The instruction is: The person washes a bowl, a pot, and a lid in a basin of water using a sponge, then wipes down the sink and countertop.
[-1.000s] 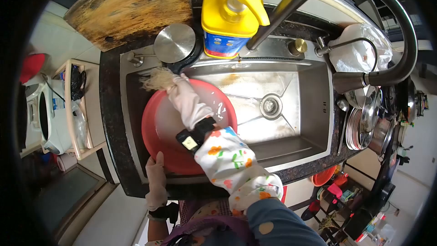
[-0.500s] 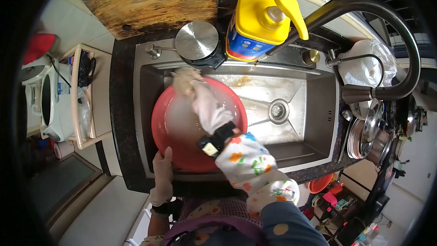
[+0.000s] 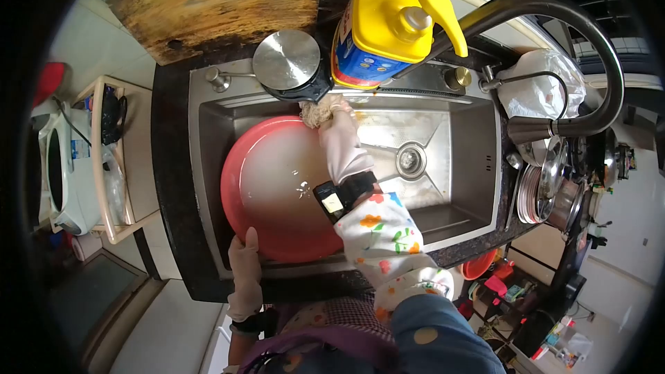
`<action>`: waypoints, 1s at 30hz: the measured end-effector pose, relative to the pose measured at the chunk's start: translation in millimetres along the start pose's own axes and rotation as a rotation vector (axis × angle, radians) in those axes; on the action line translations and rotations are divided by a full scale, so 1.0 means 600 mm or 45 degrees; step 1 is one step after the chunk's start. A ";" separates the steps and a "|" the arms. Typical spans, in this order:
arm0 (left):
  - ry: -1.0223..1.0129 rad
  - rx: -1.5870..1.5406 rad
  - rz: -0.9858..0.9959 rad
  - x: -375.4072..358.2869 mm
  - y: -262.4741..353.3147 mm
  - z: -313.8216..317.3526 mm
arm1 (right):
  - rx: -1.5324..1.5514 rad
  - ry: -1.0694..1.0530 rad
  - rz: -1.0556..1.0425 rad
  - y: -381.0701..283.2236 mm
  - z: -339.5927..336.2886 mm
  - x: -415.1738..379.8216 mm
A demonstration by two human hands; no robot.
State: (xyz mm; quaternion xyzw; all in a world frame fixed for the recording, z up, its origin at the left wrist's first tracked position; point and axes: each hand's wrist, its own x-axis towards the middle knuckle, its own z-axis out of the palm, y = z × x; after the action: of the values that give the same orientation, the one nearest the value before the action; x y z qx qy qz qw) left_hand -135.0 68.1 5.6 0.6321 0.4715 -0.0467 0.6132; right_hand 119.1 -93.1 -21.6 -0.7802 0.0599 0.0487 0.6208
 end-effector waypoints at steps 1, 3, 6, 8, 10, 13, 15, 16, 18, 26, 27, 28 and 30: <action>-0.006 0.020 -0.030 -0.005 0.012 0.002 | -0.814 0.064 -0.314 0.044 -0.014 0.011; -0.012 0.045 -0.067 -0.011 0.022 0.006 | -0.046 0.299 0.105 0.108 0.005 0.051; -0.008 0.046 -0.099 -0.008 0.029 0.002 | 0.755 0.228 0.585 0.132 -0.018 0.063; 0.012 0.163 0.015 -0.001 0.011 0.004 | 0.460 -0.251 0.616 0.103 -0.052 0.060; -0.017 0.077 0.050 0.008 -0.003 0.008 | 0.545 -0.323 0.510 0.113 -0.034 0.041; -0.026 0.039 0.086 0.010 0.000 0.007 | 1.243 -0.157 1.380 0.110 0.042 0.008; -0.043 0.101 0.092 0.005 0.005 0.005 | 0.993 -0.264 1.331 0.114 0.074 -0.009; -0.026 0.065 0.018 0.004 0.008 0.005 | 0.727 -0.372 1.258 0.113 0.087 -0.009; 0.002 0.073 -0.019 -0.005 0.026 0.007 | 0.185 -0.550 1.089 0.108 0.093 -0.007; 0.014 0.057 0.048 0.004 0.010 0.004 | 0.508 -0.012 0.295 0.126 -0.012 0.041; 0.019 0.028 0.068 0.000 0.014 0.007 | -0.287 0.157 0.055 0.141 -0.034 0.050; 0.003 0.134 0.099 0.002 0.015 0.003 | -0.562 0.143 -0.013 0.122 -0.075 0.049; 0.018 0.215 0.074 0.001 0.015 0.000 | -0.533 0.121 0.082 0.107 -0.167 0.052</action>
State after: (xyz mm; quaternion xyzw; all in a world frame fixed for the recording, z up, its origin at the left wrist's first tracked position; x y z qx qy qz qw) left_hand -129.2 70.2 11.8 0.6953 0.4517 -0.0638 0.5555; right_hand 140.5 -206.1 -65.5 -0.8912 0.1028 0.0431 0.4396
